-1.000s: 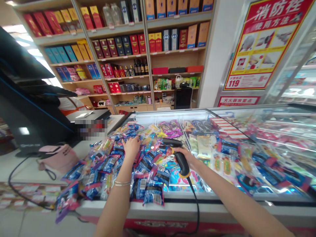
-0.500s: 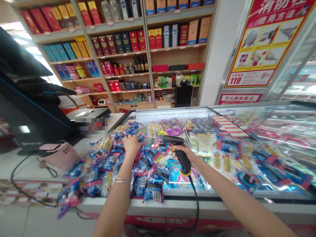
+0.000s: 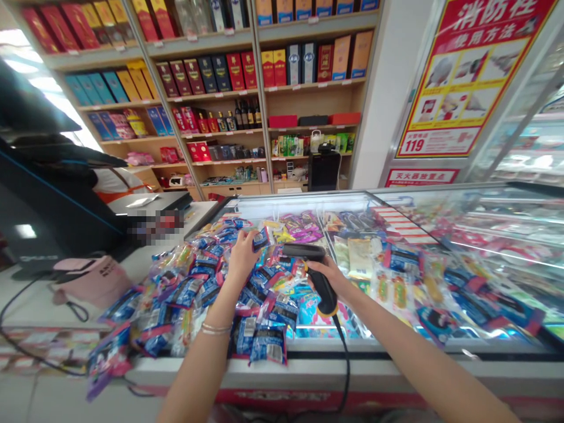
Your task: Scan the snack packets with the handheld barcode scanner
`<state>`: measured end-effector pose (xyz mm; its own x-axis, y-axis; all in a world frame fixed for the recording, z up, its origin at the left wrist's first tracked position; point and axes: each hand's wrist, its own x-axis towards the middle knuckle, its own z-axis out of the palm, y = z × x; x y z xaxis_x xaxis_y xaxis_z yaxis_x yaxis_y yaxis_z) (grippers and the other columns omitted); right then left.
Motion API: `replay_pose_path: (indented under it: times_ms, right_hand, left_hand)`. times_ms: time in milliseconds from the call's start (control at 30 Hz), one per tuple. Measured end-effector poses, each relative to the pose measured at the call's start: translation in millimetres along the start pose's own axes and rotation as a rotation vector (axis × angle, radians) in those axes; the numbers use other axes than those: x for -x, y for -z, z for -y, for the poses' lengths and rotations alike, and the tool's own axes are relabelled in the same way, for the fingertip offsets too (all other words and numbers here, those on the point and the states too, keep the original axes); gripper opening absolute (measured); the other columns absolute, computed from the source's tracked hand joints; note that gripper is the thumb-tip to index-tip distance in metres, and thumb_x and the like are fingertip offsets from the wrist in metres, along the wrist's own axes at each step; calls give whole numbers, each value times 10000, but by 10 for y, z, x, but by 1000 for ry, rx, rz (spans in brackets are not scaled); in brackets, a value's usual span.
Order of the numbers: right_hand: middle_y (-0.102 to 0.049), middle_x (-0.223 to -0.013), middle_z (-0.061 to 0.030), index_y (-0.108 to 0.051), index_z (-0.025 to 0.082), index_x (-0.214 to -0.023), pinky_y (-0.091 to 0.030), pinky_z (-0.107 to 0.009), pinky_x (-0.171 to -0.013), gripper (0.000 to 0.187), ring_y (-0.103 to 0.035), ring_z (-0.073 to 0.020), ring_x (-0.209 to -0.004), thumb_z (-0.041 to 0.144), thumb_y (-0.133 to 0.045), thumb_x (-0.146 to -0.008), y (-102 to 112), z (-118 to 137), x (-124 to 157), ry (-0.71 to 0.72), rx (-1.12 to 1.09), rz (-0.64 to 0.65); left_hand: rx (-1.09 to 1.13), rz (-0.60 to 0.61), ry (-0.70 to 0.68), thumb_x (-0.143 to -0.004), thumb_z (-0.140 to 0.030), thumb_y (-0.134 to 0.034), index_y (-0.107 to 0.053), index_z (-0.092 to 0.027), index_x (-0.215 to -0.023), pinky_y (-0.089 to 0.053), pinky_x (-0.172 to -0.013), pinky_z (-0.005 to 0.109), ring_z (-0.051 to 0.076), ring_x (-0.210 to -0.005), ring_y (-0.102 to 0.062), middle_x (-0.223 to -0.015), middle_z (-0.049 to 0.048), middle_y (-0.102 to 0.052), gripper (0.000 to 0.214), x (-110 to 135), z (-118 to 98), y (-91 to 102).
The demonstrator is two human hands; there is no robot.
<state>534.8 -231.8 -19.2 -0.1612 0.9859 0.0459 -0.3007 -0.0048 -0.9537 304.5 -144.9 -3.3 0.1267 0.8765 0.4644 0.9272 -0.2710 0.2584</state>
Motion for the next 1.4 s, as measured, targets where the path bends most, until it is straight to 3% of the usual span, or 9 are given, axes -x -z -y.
replay_pose_path:
  times_ms: [233,533,867,1400]
  right_hand:
    - [-628,-566,-21,-617,148,-685,-402,-212,-352,301,-515,-103,-364,437,-699,-662,-13,3,-10,11,69,-9]
    - [-630,-608,-17,-610,146,-727,-413,-219,-357,276,-530,-109,-386,401,-704,-681,10,-56,-15,21,18,-44]
    - [-629,-589,-13,-601,155,-728,-410,-219,-361,264,-527,-111,-379,399,-694,-692,31,-99,-35,9,28,-34]
    - [-615,-551,-11,-590,158,-683,-398,-218,-351,243,-511,-109,-373,381,-683,-658,18,-105,-33,-28,5,-67]
  left_hand:
    - [82,-8,-94,-784,-155,-585,-455,-188,-1226,-480,-912,334,253,-1111,-577,-1244,113,-534,461,-15,-39,-40]
    - [66,28,-185,-797,-138,-573,-427,-207,-1265,-479,-902,330,251,-1107,-580,-1240,101,-535,495,0,-76,-11]
    - [-6,87,-200,-817,-145,-548,-388,-227,-1340,-484,-854,311,241,-1028,-604,-1160,92,-547,553,12,-89,4]
    - [-11,102,-201,-814,-146,-542,-352,-242,-1375,-472,-867,306,233,-1042,-599,-1195,92,-541,599,4,-74,-17]
